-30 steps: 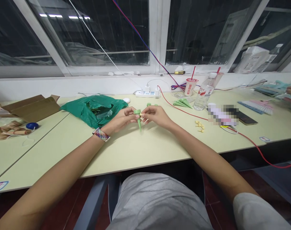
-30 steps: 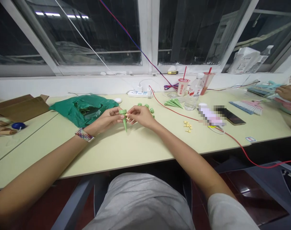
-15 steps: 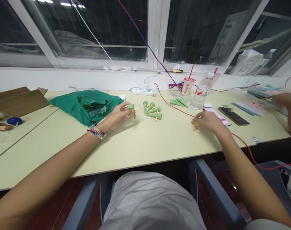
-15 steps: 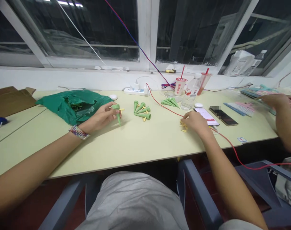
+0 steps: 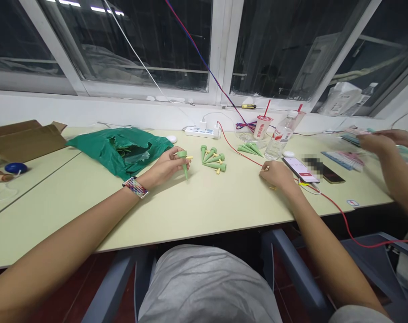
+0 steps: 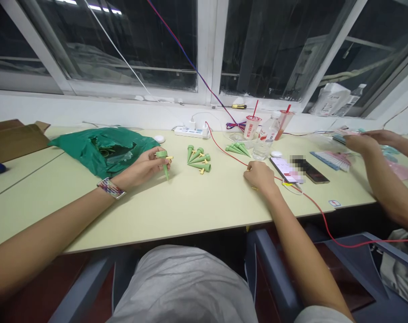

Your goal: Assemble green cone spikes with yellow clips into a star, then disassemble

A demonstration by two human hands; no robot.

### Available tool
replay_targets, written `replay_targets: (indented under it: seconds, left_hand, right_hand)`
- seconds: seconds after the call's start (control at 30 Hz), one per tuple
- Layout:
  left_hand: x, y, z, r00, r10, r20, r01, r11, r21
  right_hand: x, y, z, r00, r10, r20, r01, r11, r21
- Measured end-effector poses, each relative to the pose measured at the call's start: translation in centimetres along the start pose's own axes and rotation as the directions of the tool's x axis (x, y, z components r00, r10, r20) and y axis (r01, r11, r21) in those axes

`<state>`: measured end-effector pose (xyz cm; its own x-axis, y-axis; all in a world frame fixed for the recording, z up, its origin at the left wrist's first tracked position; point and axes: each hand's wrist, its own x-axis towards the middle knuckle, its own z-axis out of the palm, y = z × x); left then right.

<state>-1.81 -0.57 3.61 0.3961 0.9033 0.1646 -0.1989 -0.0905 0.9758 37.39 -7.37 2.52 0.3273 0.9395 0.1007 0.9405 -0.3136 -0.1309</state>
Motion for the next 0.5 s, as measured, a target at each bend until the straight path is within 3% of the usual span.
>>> replay_targets:
  seconds: [0.5]
  left_hand:
    - [-0.8, 0.7, 0.2, 0.993, -0.083, 0.088, 0.075, 0.993, 0.087]
  right_hand:
    - [-0.2, -0.9, -1.3, 0.995, -0.086, 0.055, 0.093, 0.986, -0.138]
